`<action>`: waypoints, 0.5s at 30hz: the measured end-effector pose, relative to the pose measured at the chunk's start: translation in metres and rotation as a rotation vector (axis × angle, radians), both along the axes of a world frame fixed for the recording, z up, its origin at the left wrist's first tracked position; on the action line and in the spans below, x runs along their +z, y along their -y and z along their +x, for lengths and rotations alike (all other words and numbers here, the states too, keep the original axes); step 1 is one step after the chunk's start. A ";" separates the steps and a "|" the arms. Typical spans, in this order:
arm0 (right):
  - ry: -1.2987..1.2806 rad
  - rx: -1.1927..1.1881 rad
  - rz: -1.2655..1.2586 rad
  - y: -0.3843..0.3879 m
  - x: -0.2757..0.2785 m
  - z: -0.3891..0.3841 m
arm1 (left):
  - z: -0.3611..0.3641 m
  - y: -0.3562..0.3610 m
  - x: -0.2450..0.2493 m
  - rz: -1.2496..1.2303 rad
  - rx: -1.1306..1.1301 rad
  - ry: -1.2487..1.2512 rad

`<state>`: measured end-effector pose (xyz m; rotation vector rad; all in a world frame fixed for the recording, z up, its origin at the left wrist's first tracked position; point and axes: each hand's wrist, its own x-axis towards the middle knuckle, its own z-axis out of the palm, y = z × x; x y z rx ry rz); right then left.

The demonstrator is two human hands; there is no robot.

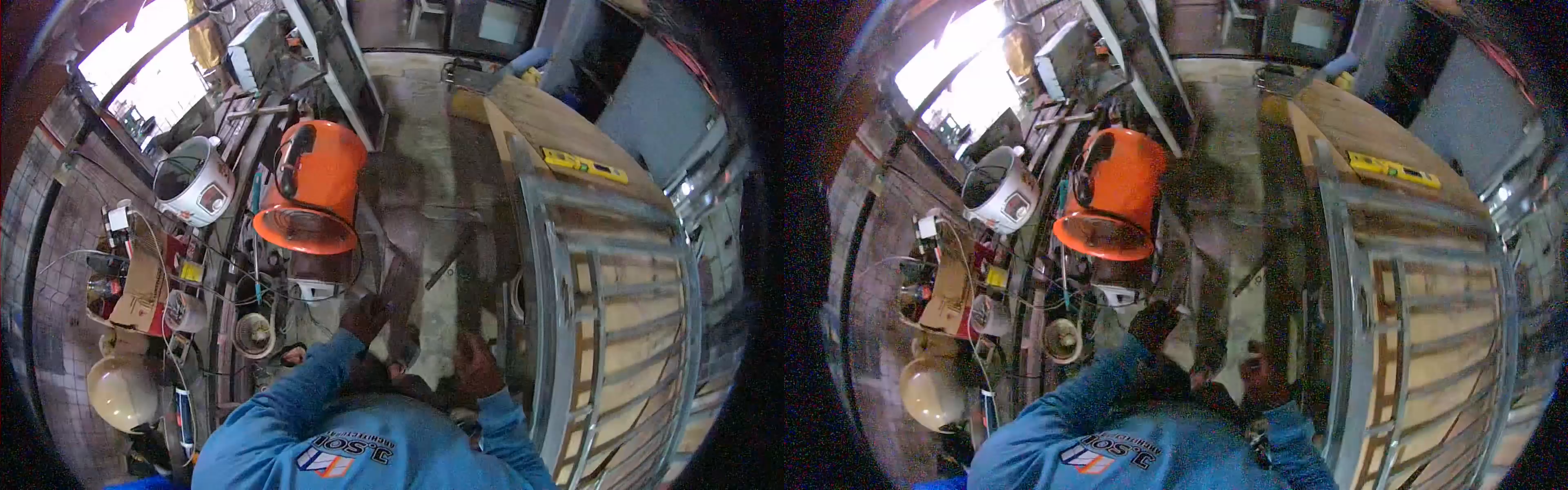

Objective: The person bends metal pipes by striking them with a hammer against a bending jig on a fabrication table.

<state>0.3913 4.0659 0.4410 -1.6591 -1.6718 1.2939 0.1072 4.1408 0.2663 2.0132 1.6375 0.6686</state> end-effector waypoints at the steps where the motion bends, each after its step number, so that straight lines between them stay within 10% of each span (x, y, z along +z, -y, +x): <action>1: 0.052 -0.018 0.031 -0.020 0.003 0.011 | 0.006 -0.022 0.038 -0.145 0.063 -0.031; 4: 0.233 -0.048 0.218 -0.069 -0.011 0.042 | 0.016 -0.087 0.064 -0.424 0.227 0.103; 8: 0.024 -0.154 0.154 -0.128 0.023 0.046 | 0.015 -0.210 -0.026 0.098 0.071 -0.157; 10: -0.184 -0.213 0.151 -0.152 0.024 0.051 | 0.020 -0.273 0.023 -0.129 0.293 0.145; 15: -0.150 -0.363 0.175 -0.268 0.075 0.016 | 0.025 -0.464 -0.046 -0.387 0.306 0.270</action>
